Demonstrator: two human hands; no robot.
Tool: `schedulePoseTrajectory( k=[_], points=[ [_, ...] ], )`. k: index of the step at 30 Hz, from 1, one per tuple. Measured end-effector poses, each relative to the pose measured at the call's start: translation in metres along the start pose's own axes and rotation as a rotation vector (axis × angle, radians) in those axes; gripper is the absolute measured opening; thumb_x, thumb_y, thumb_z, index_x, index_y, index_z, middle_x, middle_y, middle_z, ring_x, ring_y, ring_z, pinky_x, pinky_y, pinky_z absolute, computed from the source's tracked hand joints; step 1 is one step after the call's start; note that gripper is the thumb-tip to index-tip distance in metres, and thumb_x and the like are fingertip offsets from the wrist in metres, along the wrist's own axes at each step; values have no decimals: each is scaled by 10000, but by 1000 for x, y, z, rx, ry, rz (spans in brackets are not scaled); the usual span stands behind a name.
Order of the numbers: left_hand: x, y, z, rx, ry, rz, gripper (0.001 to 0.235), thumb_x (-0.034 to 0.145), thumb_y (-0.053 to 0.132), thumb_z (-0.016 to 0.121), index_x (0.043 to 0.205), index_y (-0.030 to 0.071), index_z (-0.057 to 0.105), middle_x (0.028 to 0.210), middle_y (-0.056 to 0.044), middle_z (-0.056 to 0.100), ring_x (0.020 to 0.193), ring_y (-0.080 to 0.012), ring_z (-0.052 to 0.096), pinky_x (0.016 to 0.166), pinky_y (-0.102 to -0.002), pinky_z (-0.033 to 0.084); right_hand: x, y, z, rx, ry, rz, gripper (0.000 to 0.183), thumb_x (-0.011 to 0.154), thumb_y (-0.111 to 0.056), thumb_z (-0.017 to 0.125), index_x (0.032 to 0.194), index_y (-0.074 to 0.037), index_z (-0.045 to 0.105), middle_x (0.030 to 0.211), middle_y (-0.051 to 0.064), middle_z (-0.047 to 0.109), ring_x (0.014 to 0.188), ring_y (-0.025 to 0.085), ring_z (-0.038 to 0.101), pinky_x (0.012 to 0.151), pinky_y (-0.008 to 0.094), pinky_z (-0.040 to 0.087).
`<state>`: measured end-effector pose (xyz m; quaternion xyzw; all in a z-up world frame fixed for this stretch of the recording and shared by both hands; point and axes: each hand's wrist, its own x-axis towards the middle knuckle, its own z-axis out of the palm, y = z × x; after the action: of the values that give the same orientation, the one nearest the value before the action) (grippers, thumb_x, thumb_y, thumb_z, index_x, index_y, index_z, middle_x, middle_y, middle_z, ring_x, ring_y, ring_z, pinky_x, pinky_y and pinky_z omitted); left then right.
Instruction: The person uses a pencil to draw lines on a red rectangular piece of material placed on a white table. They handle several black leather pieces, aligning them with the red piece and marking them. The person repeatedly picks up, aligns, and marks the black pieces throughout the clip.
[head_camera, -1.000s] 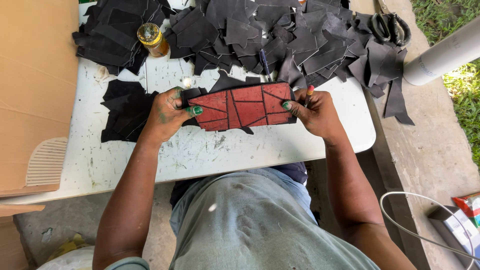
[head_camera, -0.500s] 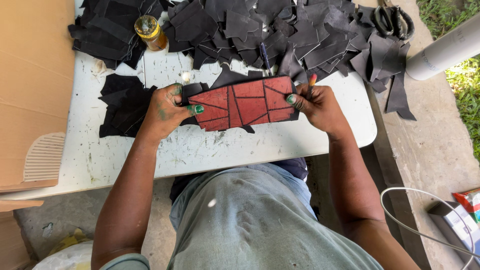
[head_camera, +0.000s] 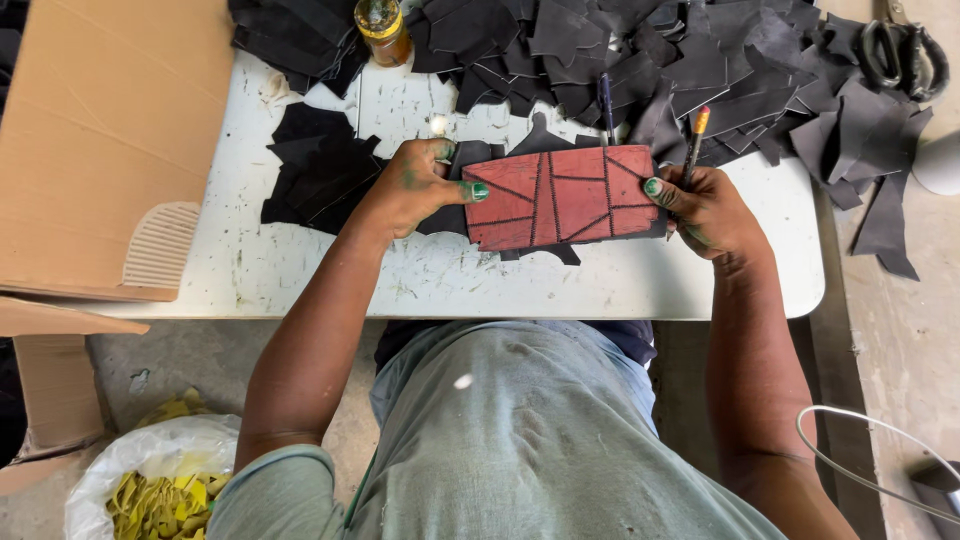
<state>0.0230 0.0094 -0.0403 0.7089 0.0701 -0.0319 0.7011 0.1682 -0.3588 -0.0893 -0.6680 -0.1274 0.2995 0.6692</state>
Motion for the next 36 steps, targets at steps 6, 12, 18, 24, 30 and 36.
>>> schedulePoseTrajectory(
  k=[6, 12, 18, 24, 30, 36],
  points=[
    [-4, 10, 3, 141, 44, -22, 408, 741, -20, 827, 1129, -20, 700, 943, -115, 780, 837, -134, 738, 756, -270, 617, -3, -4, 3, -71, 32, -23, 194, 990, -195, 726, 892, -34, 683, 764, -26, 590, 657, 76, 498, 597, 244, 410],
    [-5, 10, 4, 216, 70, 29, 389, 763, -21, 819, 1125, -28, 674, 994, -127, 782, 880, -147, 755, 770, -275, 629, -7, -8, 8, -139, 46, -93, 205, 970, -231, 737, 889, -49, 693, 759, -36, 592, 661, 70, 497, 611, 235, 412],
    [-3, 7, 3, 180, 83, 36, 408, 778, -45, 791, 1167, -38, 668, 1040, -143, 776, 926, -174, 756, 797, -289, 631, -12, -10, 12, -158, 48, -143, 225, 1006, -188, 755, 862, -36, 671, 742, -32, 534, 658, 78, 443, 597, 249, 371],
    [-5, 7, 2, 215, 82, 28, 421, 771, -42, 817, 1165, -47, 670, 1032, -148, 772, 902, -173, 756, 778, -294, 643, -14, -21, 28, -177, 25, -331, 331, 877, -59, 773, 1184, -27, 653, 959, -7, 702, 862, 71, 660, 744, 234, 559],
    [-5, -8, 3, 165, 121, 11, 449, 756, 4, 861, 1161, -47, 673, 1009, -156, 786, 877, -174, 764, 763, -279, 645, -13, -13, 36, -340, 157, -414, 419, 866, -14, 826, 1249, -18, 654, 968, 23, 687, 880, 65, 627, 766, 233, 544],
    [-7, -25, -3, 86, -130, 102, 466, 772, 1, 863, 1198, -39, 678, 1124, -138, 737, 989, -132, 683, 888, -305, 604, -10, 12, 30, -419, 298, -406, 205, 929, -51, 837, 1003, -1, 652, 918, 47, 692, 821, 74, 608, 728, 253, 534]
  ],
)
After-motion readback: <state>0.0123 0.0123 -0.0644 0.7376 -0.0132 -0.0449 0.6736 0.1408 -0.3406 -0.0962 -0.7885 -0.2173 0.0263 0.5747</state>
